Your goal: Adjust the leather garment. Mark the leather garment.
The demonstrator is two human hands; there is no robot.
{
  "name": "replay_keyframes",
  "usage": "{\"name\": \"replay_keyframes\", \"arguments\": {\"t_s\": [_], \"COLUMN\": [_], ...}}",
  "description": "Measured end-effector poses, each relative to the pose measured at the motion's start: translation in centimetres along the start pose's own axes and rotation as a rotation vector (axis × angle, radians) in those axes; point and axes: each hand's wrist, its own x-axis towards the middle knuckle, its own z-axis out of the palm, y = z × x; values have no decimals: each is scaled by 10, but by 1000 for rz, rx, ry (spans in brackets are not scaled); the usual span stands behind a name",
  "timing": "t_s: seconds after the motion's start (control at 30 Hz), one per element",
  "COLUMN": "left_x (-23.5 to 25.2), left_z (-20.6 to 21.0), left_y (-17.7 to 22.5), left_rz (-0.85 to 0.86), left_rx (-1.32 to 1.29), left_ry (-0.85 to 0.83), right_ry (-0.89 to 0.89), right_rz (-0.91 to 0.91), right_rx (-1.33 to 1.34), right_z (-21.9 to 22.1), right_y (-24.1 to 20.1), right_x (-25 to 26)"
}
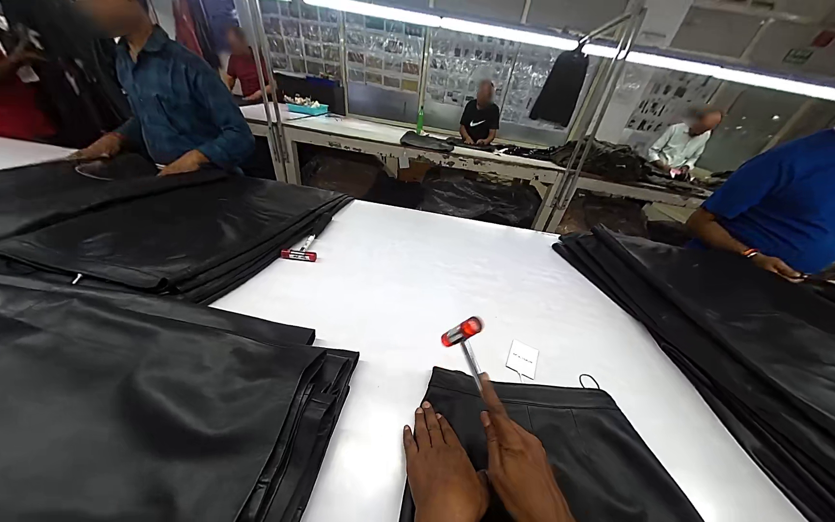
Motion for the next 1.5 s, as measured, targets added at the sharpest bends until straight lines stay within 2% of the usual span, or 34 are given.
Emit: {"name": "replay_keyframes", "arguments": {"t_s": [0.07,0.1,0.13,0.2,0.23,0.3,0.33,0.37,0.43,0.47,0.53,0.57,0.6,0.67,0.7,0.73,0.8,0.83,0.87,0.93,0.97,1.0,1.07,1.1,1.2,1.23,1.3,1.33,1.37,1.47,1.5], "left_x": [-2,-2,0,1,1,-1,-2,0,1,1,0,-1,0,4,5,7,8,9,10,12,13,13,14,16,17,16,16,15,15,16,15], "left_z": [2,2,-1,-2,-2,1,1,-2,-4,-4,-6,-8,-12,-17,-17,-17,-17,-17,-19,-20,-19,-18,-15,-15,-16,-16,-15,-15,-17,-17,-17], "left_y": [2,1,0,-1,1,4,3,1,-5,-6,-8,-11,-16,-28,-34,-38,-43,-46,-49,-58,-62,-64,-65,-65,-67,-67,-65,-63,-62,-62,-61], "left_rz": [-5,-3,-2,1,1,1,2,6,19,29,45,58,76,118,136,155,190,211,234,265,275,280,286,291,297,291,277,271,271,271,266], "left_rx": [14,20,16,1,-5,9,17,14,-15,-32,-36,-36,-43,-103,-137,-163,-187,-203,-233,-314,-353,-384,-415,-424,-455,-459,-435,-418,-408,-408,-401], "left_ry": [-4,-5,-2,-4,-10,-10,-18,-24,-31,-34,-57,-80,-94,-119,-132,-139,-141,-137,-130,-125,-126,-120,-111,-106,-96,-97,-101,-102,-99,-100,-102], "right_ry": [-343,-377,-288,5,4,-281,-352,-305,-34,-25,-286,-349,-301,-29,35,2,-270,-317,-260,-18,22,-36,-295,-324,4,17,-259,-338,-322,45,26], "right_rz": [144,164,125,-10,-22,83,116,91,-31,-32,90,128,113,-16,-56,-60,30,54,38,-41,-54,-35,56,70,-45,-44,62,87,82,-38,-29], "right_rx": [-68,-54,-33,9,8,-22,-3,31,87,80,-2,-8,8,90,116,107,36,30,55,107,91,44,-25,-2,86,70,-10,-12,18,67,33], "right_z": [-11,-18,-21,-11,-6,-10,-17,-22,-17,-15,-18,-21,-25,-24,-21,-16,-12,-15,-18,-16,-13,-9,-11,-16,-15,-11,-10,-12,-17,-8,-4], "right_y": [2,1,1,3,4,6,3,0,-5,-5,0,2,2,-2,-4,-3,0,-2,-5,-13,-14,-12,-9,-10,-17,-17,-13,-11,-10,-12,-10], "right_x": [8,13,13,5,2,1,2,3,-7,-12,-13,-11,-9,-13,-17,-21,-24,-22,-20,-23,-25,-27,-26,-22,-26,-29,-31,-28,-25,-24,-23]}}
